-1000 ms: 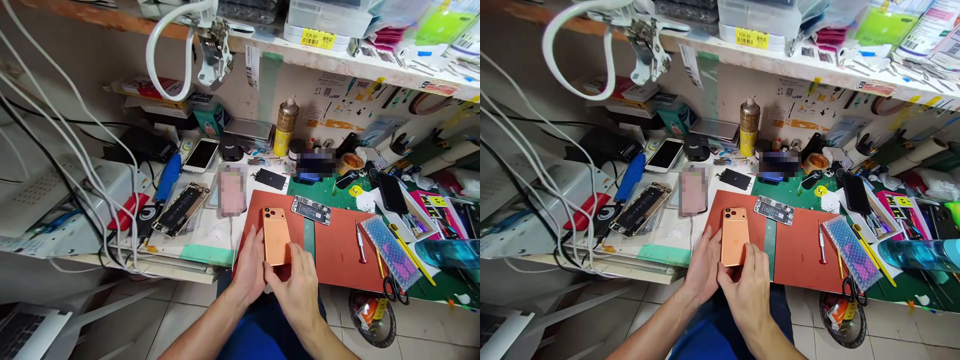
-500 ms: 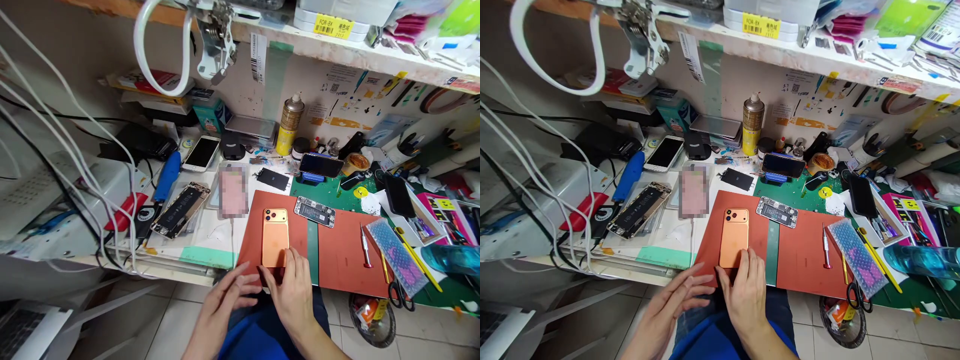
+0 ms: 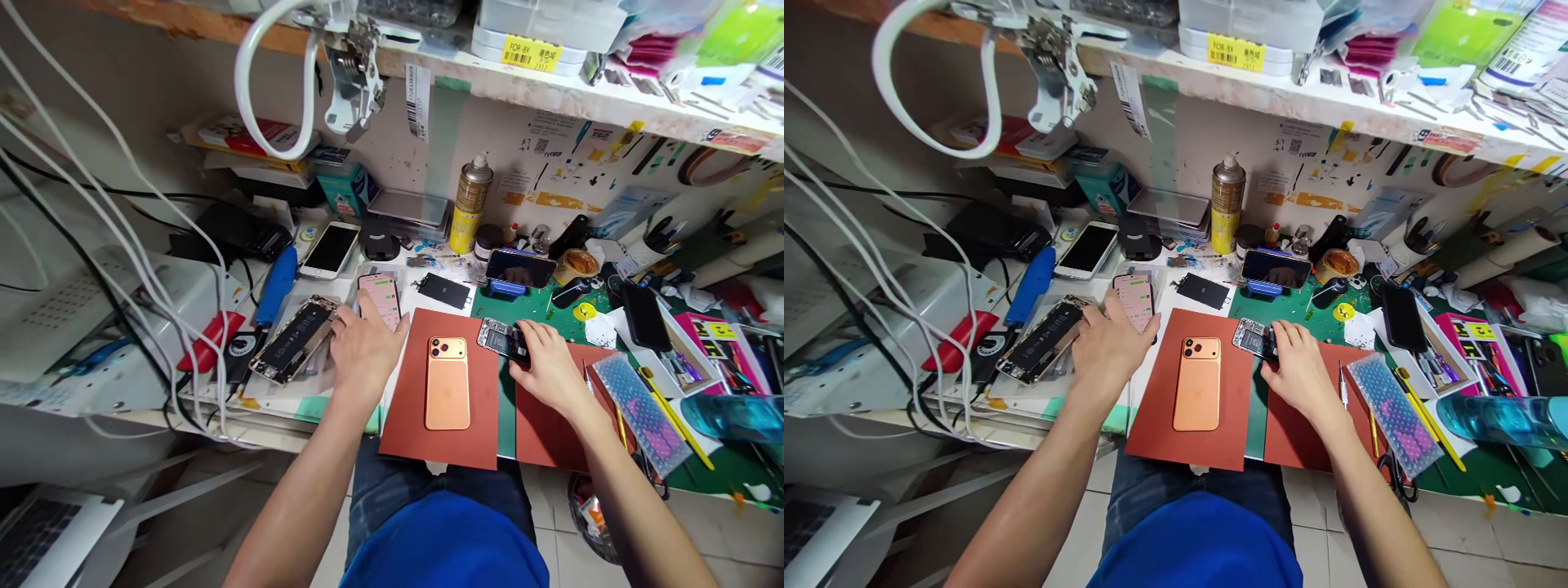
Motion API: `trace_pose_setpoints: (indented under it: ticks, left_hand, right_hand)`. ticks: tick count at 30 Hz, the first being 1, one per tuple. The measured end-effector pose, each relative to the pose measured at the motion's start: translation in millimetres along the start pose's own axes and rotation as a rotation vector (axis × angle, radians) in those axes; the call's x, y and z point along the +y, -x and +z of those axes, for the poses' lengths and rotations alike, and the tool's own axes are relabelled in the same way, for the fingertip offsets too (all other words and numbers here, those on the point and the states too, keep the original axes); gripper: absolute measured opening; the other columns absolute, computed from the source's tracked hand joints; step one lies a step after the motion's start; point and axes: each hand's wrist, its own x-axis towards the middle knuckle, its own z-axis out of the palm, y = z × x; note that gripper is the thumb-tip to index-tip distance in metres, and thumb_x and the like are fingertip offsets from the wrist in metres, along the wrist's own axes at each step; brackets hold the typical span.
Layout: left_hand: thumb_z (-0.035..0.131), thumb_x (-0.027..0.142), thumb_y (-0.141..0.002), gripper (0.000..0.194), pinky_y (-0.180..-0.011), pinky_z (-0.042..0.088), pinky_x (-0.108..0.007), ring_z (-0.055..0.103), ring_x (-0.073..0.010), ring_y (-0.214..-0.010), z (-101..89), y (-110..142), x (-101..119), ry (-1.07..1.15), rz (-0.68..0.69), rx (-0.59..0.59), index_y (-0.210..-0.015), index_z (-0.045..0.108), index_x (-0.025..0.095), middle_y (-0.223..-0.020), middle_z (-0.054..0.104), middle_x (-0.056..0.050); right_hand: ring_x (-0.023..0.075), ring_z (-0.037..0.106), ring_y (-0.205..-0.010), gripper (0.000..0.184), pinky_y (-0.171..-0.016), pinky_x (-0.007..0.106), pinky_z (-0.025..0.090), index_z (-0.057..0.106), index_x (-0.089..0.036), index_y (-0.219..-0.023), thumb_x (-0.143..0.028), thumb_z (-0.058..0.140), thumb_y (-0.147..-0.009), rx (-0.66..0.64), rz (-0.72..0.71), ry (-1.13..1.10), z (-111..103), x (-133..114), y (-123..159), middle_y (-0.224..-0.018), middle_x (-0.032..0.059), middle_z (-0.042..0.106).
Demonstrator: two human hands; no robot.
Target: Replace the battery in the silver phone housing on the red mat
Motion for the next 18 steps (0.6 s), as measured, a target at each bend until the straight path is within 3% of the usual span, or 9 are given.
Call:
trace_pose_setpoints:
  ticks: [6, 9, 11, 15, 18]
  left_hand:
    - [0.064, 0.056, -0.094, 0.088, -0.092, 0.052, -0.056, 0.060, -0.0541, -0.124, 7.4, -14, 12, 0.023, -0.037, -0.072, -0.159, 0.034, 0.004, -0.138, 0.054, -0.039]
    - [0.066, 0.052, -0.092, 0.084, -0.095, 0.051, -0.057, 0.058, -0.0543, -0.127, 6.3, -19, 15, 0.038, -0.046, -0.085, -0.155, 0.037, 0.004, -0.138, 0.054, -0.040]
    - [0.067, 0.050, -0.092, 0.081, -0.098, 0.049, -0.059, 0.057, -0.0538, -0.129, 3.4, -23, 15, 0.062, -0.048, -0.099, -0.153, 0.039, 0.005, -0.139, 0.055, -0.039]
    - [0.070, 0.052, -0.088, 0.088, -0.104, 0.046, -0.064, 0.060, -0.0540, -0.130, -9.2, -32, -2, 0.159, -0.053, -0.164, -0.157, 0.037, 0.010, -0.141, 0.058, -0.035]
    - [0.073, 0.059, -0.085, 0.096, -0.100, 0.050, -0.060, 0.068, -0.0489, -0.119, -22.8, -30, -29, 0.299, -0.030, -0.204, -0.162, 0.035, 0.015, -0.135, 0.066, -0.029]
  right_hand:
    - [0.0366, 0.056, -0.138, 0.056, -0.116, 0.059, 0.049, 0.050, -0.020, -0.154, -0.044, 0.056, -0.103, 0.103, 0.062, -0.097, -1, -30, 30, -0.148, 0.0167, 0.062]
    - [0.0364, 0.057, -0.139, 0.057, -0.115, 0.059, 0.050, 0.049, -0.022, -0.155, -0.047, 0.057, -0.105, 0.175, 0.112, -0.166, 4, -32, 47, -0.146, 0.0164, 0.064]
    - [0.0383, 0.054, -0.143, 0.062, -0.117, 0.062, 0.048, 0.047, -0.021, -0.157, -0.050, 0.057, -0.104, 0.157, 0.119, -0.142, 8, -23, 48, -0.150, 0.0185, 0.061]
    - [0.0444, 0.042, -0.154, 0.078, -0.121, 0.067, 0.041, 0.034, -0.015, -0.164, -0.050, 0.062, -0.100, -0.036, 0.045, -0.038, 12, 12, 29, -0.165, 0.0247, 0.045]
    - [0.0423, 0.050, -0.147, 0.080, -0.117, 0.063, 0.046, 0.035, -0.017, -0.164, -0.044, 0.067, -0.096, -0.127, -0.017, -0.041, 11, 33, 11, -0.159, 0.0215, 0.054]
